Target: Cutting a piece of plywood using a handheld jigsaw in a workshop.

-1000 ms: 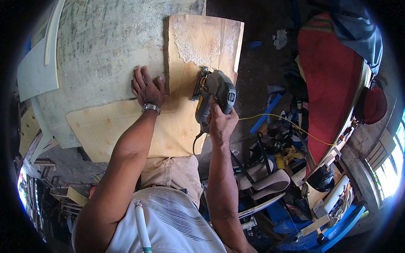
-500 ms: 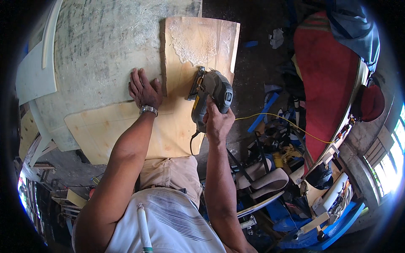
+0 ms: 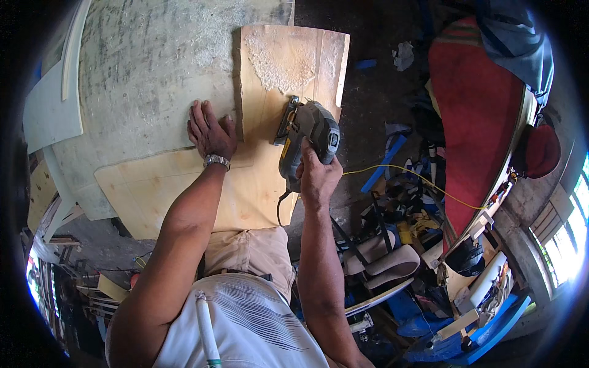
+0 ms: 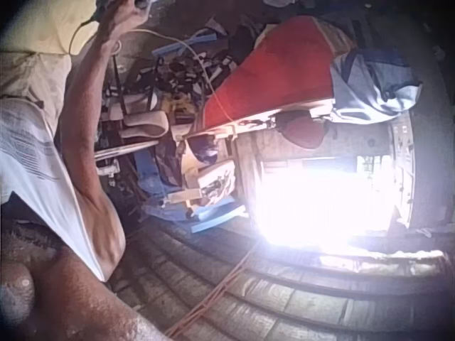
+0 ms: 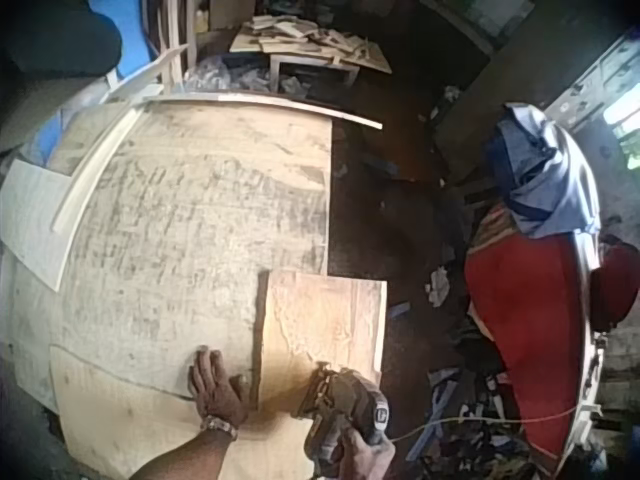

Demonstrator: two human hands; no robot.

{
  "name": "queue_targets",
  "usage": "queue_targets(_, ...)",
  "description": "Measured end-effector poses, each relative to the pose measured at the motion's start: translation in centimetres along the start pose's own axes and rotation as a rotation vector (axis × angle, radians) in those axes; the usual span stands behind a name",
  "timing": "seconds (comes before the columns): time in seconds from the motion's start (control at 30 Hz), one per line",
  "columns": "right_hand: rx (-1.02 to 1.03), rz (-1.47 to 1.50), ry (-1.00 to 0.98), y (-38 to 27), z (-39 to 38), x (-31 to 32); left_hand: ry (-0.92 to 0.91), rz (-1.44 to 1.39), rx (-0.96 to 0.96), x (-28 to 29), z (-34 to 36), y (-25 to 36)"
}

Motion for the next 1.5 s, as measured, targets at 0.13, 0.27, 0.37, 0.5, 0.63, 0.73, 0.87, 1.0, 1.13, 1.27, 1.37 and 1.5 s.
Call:
queue_targets(0.13, 0.015, -0.003, -0.012, 0.0, 0.1, -0.1, -0.007, 0.007, 0.002, -0.1, 0.0, 0.1)
queue_targets(0.27, 0.016, -0.006, -0.018, 0.1, 0.3, -0.1, -0.011, 0.015, 0.001, 0.0, 0.0, -0.1)
queue_targets(0.37, 0.019, -0.012, -0.010, -0.2, 0.1, -0.2, 0.005, -0.003, -0.009, 0.1, 0.0, 0.1)
queue_targets(0.5, 0.031, -0.026, -0.012, -0.2, 0.3, -0.2, -0.012, -0.002, 0.002, 0.1, 0.1, 0.0)
queue_targets(0.63, 0.026, -0.028, -0.003, -0.6, 0.1, -0.5, -0.005, 0.001, -0.005, 0.0, 0.0, -0.1)
queue_targets(0.73, 0.026, -0.026, 0.002, -0.5, 0.2, -0.3, -0.002, -0.008, -0.008, 0.0, 0.0, 0.0)
queue_targets(0.87, 0.023, -0.019, -0.015, -0.7, 0.2, -0.5, -0.003, -0.006, -0.011, 0.2, 0.0, -0.1)
queue_targets(1.0, 0.020, -0.028, -0.011, -0.9, 0.3, -0.5, 0.008, -0.003, -0.012, 0.2, 0.1, 0.0)
queue_targets(1.13, 0.041, -0.023, -0.015, -0.9, 0.5, -0.5, -0.004, -0.004, -0.004, 0.2, 0.2, 0.1)
queue_targets(1.27, 0.037, -0.018, -0.018, -1.0, 0.5, -0.6, 0.009, 0.006, -0.009, 0.2, 0.2, 0.0)
queue_targets(1.37, 0.026, -0.022, -0.019, -1.2, 0.4, -0.7, 0.004, 0.002, -0.007, 0.2, 0.2, 0.0)
queue_targets(1.5, 0.028, -0.008, -0.023, -1.4, 0.4, -0.7, 0.004, 0.002, -0.002, 0.1, 0.2, 0.1)
Point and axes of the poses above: each hand's wrist, its own z-axis towards the middle knuckle, its own x-axis out of the back of the hand, y = z × x, the point moved 1 cm from there along z, towards the middle knuckle, and after that the axes turned 12 degrees about -x, right-handed, at the moved point
